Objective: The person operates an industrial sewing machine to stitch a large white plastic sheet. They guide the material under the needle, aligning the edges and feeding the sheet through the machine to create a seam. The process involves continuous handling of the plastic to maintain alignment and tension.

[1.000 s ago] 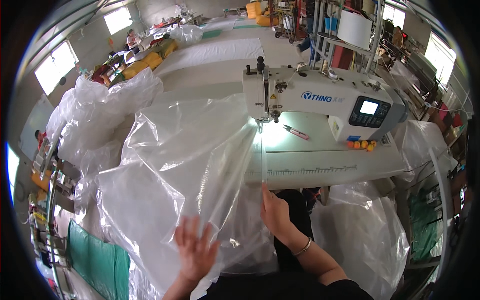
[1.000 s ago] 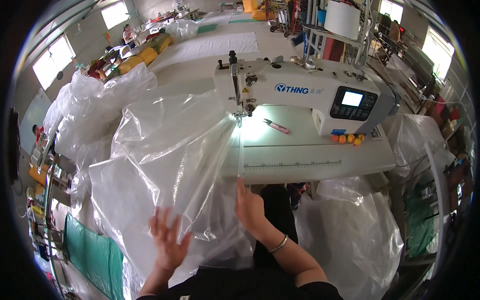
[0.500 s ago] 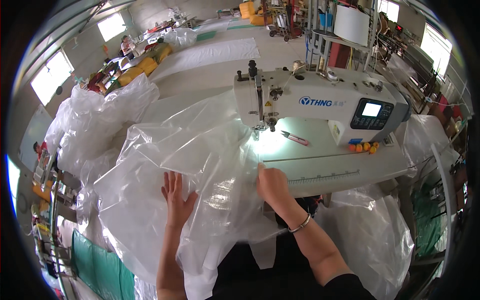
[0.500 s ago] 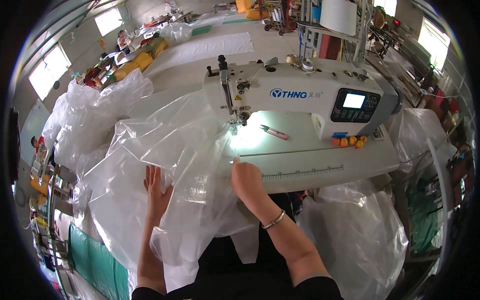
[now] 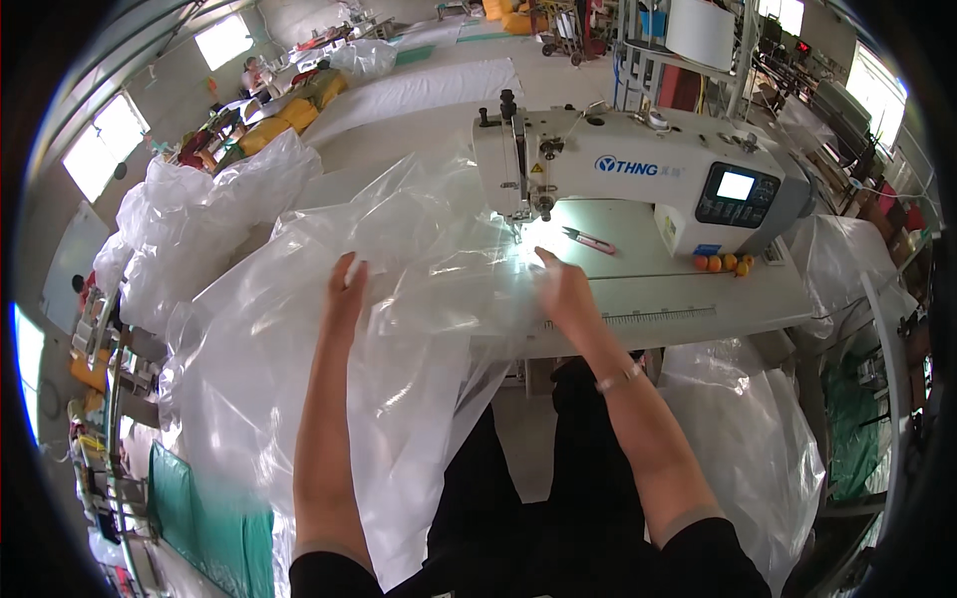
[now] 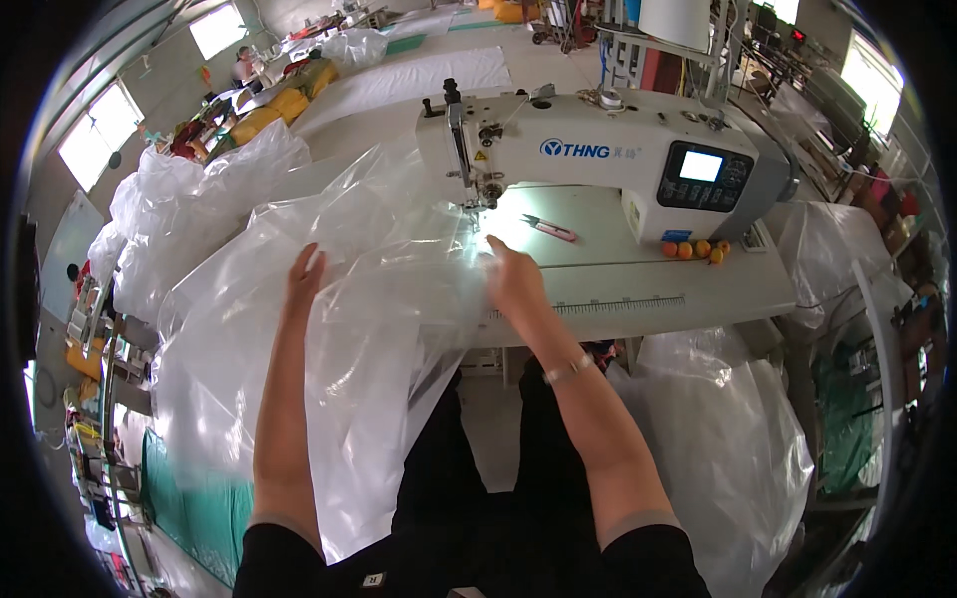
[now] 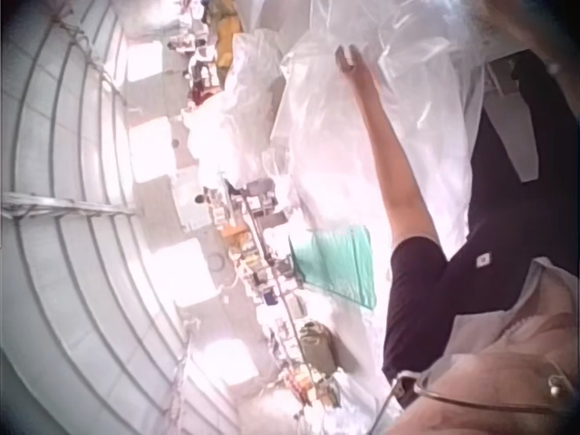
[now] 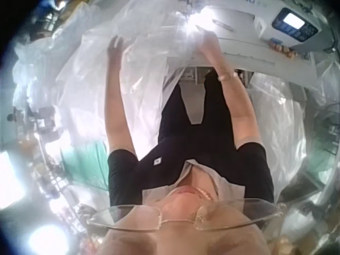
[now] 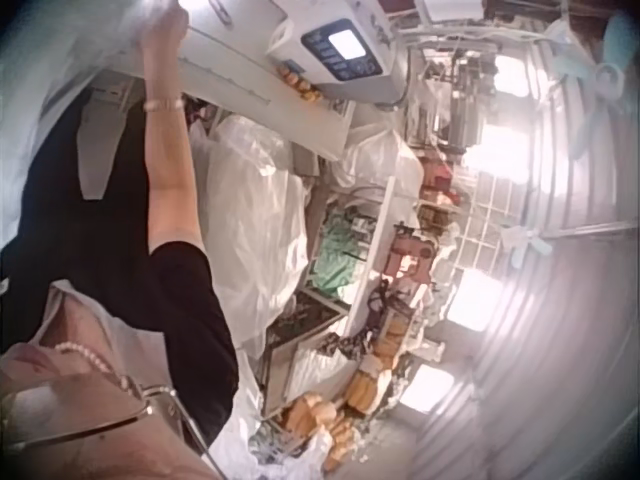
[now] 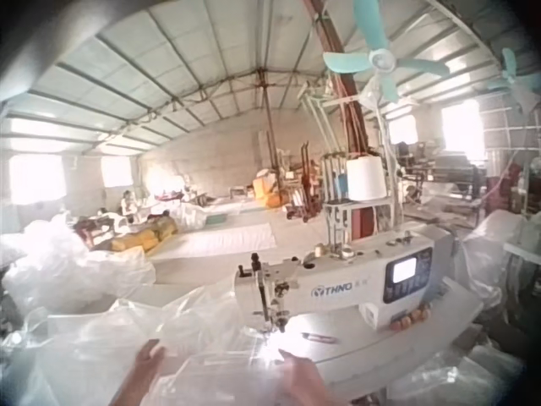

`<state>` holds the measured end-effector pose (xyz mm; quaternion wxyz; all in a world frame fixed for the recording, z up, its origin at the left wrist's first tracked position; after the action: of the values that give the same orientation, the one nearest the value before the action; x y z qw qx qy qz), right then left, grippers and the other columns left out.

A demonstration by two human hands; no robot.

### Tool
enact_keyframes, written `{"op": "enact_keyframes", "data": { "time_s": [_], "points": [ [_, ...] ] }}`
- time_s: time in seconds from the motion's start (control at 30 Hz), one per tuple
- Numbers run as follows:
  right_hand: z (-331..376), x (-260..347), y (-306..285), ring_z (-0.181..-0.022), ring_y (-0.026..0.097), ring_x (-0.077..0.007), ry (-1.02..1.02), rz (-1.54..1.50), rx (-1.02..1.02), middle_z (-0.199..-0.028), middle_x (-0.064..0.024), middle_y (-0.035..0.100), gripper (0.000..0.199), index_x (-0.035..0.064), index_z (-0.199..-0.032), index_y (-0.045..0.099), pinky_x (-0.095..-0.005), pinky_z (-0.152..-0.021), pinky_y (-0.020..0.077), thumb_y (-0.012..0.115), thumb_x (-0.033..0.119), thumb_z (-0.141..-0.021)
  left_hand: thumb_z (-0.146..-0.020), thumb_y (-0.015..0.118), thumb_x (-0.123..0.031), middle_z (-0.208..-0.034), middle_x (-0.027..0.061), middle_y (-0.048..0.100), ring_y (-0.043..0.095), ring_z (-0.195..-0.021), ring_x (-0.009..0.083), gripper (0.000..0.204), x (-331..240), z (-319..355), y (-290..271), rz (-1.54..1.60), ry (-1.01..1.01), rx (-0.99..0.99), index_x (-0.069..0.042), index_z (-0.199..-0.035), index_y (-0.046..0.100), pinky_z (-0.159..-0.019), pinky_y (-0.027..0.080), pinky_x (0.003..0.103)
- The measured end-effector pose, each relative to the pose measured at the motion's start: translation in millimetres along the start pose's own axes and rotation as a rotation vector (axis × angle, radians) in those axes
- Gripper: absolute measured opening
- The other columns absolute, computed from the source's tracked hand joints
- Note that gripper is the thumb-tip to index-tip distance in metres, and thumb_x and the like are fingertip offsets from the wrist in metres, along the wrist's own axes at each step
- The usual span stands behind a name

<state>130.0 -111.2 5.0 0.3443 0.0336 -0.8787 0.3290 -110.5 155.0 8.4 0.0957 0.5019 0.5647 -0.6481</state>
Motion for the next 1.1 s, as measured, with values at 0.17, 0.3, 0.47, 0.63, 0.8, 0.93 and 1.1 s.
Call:
{"op": "enact_keyframes", "data": {
  "time_s": [0.17,0.3,0.47,0.63,0.8,0.93,1.1],
  "points": [
    [130.7,19.5,-0.5,-0.072,0.068,-0.0244,0.491,-0.308,0.474,-0.074,-0.0139,0.067,0.014,0.0009,-0.097,0.063,-0.0331,-0.066,0.051,0.062,0.013,-0.088,-0.092,0.055,-0.011,-0.141,0.0194,0.043,0.041,-0.131,0.0331,0.051,-139.4,221.2,-11.3,0.228,0.594,-0.081,-0.001,-0.139,0.039,-0.108,0.033,0.042],
    [170.3,20.2,71.6,-0.091,0.062,-0.0167,0.632,-1.153,0.618,-0.101,-0.007,0.064,0.021,0.0033,-0.112,0.06,-0.03,-0.078,0.0504,0.057,0.011,-0.093,-0.082,0.07,-0.015,-0.155,0.0212,0.017,0.014,-0.143,0.0416,0.079,-134.9,317.6,91.5,0.195,0.608,0.567,-0.004,-0.147,0.026,-0.114,0.019,0.051],
    [192.2,39.7,83.2,-0.085,0.061,-0.0156,0.78,-1.235,0.578,-0.094,-0.0036,0.062,0.01,0.004,-0.101,0.062,-0.0305,-0.081,0.0501,0.059,0.008,-0.092,-0.076,0.076,-0.03,-0.158,0.0191,0.009,0.005,-0.145,0.0411,0.092,1.2,296.5,47.4,-0.733,0.175,0.335,-0.007,-0.149,0.026,-0.11,0.018,0.062],
    [193.3,64.3,34.1,-0.083,0.063,-0.0145,0.694,-1.743,0.63,-0.089,-0.0067,0.066,0.008,0.0031,-0.094,0.064,-0.0295,-0.078,0.05,0.064,0.011,-0.09,-0.082,0.064,-0.027,-0.157,0.0096,0.021,0.036,-0.133,0.0295,0.08,59.6,275.4,-40.6,-1.156,0.141,0.273,-0.016,-0.15,0.025,-0.103,0.038,0.048],
    [225.1,92.6,1.3,-0.077,0.062,-0.0127,0.589,-1.632,0.965,-0.081,-0.0032,0.064,0.011,0.0053,-0.088,0.062,-0.0261,-0.073,0.048,0.061,0.016,-0.092,-0.076,0.073,-0.024,-0.151,0.0124,0.031,0.035,-0.134,0.0307,0.085,43.1,241.6,-99.0,-0.956,0.3,0.245,-0.009,-0.147,0.029,-0.107,0.032,0.047],
    [265.9,62.9,15.7,-0.077,0.061,-0.011,0.763,-1.455,0.907,-0.078,-0.0024,0.062,0.018,0.0056,-0.088,0.062,-0.0253,-0.073,0.0492,0.055,0.02,-0.096,-0.073,0.074,-0.018,-0.146,0.014,0.039,0.037,-0.133,0.0328,0.077,43.2,235.3,-91.6,-1.002,0.399,0.348,-0.004,-0.14,0.039,-0.108,0.032,0.049],
    [259.5,62.4,15.8,-0.077,0.061,-0.0082,0.698,-1.379,0.925,-0.081,-0.0005,0.063,0.021,0.0073,-0.091,0.062,-0.0249,-0.072,0.0501,0.058,0.027,-0.095,-0.075,0.069,-0.008,-0.131,0.0186,0.052,0.045,-0.126,0.0387,0.049,6.4,234.2,-57.1,-0.484,0.254,0.141,0.0,-0.121,0.055,-0.103,0.039,0.045]
  ]
}}
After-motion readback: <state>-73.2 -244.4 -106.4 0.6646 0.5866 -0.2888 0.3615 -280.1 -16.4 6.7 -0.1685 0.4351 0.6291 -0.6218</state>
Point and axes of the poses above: each hand's wrist, its own z-axis away from the middle knuckle, its own y-axis out of the palm, x = y × z, the point moved 6 cm from there along -z, towards the middle knuckle
